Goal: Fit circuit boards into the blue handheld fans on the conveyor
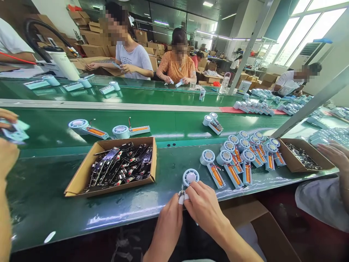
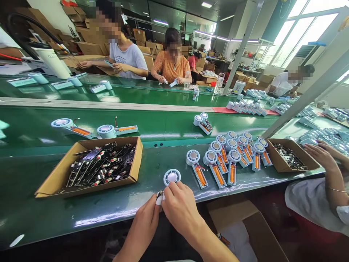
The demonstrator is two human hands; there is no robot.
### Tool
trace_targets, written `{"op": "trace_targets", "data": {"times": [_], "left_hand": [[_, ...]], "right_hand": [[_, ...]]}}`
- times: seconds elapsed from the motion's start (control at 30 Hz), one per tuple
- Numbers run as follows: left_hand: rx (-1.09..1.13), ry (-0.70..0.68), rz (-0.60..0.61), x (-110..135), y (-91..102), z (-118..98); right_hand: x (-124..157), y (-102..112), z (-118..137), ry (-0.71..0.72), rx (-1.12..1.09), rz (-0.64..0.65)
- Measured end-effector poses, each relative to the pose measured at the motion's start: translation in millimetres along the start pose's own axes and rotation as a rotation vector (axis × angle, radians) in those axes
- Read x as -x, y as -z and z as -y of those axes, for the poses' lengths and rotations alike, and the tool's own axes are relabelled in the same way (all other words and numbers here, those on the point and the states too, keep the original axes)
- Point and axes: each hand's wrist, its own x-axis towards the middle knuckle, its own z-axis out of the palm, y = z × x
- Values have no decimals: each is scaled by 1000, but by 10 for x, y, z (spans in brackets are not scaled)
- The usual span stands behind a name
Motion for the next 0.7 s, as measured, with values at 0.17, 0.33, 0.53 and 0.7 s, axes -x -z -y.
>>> {"op": "trace_targets", "data": {"times": [0.17,0.33,0.53,0.7], "left_hand": [[-164,-56,58,-5,109,27],[-26,-121,183,-77,290,61],[79,-132,277,-151,396,103],[57,-143,350,-190,411,128]], "right_hand": [[-31,76,-29,3,-111,74],[-33,149,-143,-79,-370,134],[-66,241,-257,-73,-567,222],[-92,222,-277,-34,-580,229]]}}
